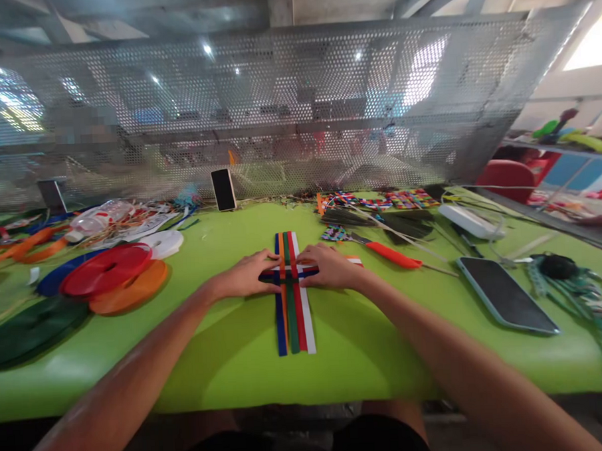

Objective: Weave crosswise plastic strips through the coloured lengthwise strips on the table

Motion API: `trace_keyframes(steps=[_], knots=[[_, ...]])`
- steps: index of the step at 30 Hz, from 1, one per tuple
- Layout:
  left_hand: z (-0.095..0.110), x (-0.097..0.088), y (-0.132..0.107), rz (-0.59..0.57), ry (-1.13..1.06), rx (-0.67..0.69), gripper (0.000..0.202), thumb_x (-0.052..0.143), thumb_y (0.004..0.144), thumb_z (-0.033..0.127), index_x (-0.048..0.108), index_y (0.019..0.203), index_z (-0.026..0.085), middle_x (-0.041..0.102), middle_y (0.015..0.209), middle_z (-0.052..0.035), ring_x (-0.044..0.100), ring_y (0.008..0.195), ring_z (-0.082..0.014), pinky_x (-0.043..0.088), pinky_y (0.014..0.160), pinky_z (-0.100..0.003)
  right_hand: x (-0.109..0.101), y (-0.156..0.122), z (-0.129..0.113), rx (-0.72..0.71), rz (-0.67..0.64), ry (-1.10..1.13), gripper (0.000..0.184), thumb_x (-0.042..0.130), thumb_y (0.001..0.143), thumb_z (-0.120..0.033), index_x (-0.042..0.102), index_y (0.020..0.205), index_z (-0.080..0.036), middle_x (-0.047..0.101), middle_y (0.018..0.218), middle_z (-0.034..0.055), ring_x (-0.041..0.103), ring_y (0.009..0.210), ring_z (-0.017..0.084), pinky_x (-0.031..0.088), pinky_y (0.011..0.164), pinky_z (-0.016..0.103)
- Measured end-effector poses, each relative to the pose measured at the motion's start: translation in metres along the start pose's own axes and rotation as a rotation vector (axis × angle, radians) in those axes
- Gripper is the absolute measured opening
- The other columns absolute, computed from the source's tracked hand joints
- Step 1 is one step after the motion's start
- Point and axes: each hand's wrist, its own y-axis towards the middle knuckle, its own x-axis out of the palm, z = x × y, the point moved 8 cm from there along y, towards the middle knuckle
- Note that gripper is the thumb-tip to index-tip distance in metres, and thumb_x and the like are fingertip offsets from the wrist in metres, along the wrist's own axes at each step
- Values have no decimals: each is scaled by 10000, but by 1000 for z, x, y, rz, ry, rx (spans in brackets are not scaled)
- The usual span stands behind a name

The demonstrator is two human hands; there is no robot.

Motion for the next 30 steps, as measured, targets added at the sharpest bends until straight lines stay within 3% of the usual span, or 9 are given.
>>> trace_keyframes(steps=[4,9,15,20,30], knots=[[-1,-3,0,9,-15,37,690,730,823,574,559,1391,220,483,1490,-144,451,1383,-332,350,1166,-469,-3,0,0,-11,3,10,544,768,819,-492,661,1279,-222,630,1316,123,567,1215,303,438,1064,473],[-13,-16,-4,20,-76,4,795,762,801,557,487,1445,181,425,1509,-170,444,1386,-311,344,1177,-416,-17,-6,0,14,-15,36,566,765,837,-418,614,1313,-150,621,1321,151,563,1237,288,425,1090,435],[-8,-18,-7,-44,45,33,557,801,783,473,640,1221,168,559,1299,-127,543,1224,-284,425,1075,-372,-17,-7,-8,8,-90,-77,466,803,790,-372,670,1194,-182,648,1167,125,591,1107,305,465,1003,454],[-2,-16,-7,-27,113,5,517,707,879,439,592,1300,164,553,1313,-129,527,1241,-283,412,1074,-376,-12,-5,-8,34,-83,-101,383,736,859,-408,696,1159,-174,639,1134,137,579,1094,308,461,991,448],[-3,-16,-6,-14,135,-30,464,683,889,478,624,1247,189,576,1268,-111,532,1226,-285,416,1053,-378,-11,-7,-8,40,-118,-102,398,689,898,-446,693,1187,-173,621,1158,140,549,1123,304,435,1018,441]])
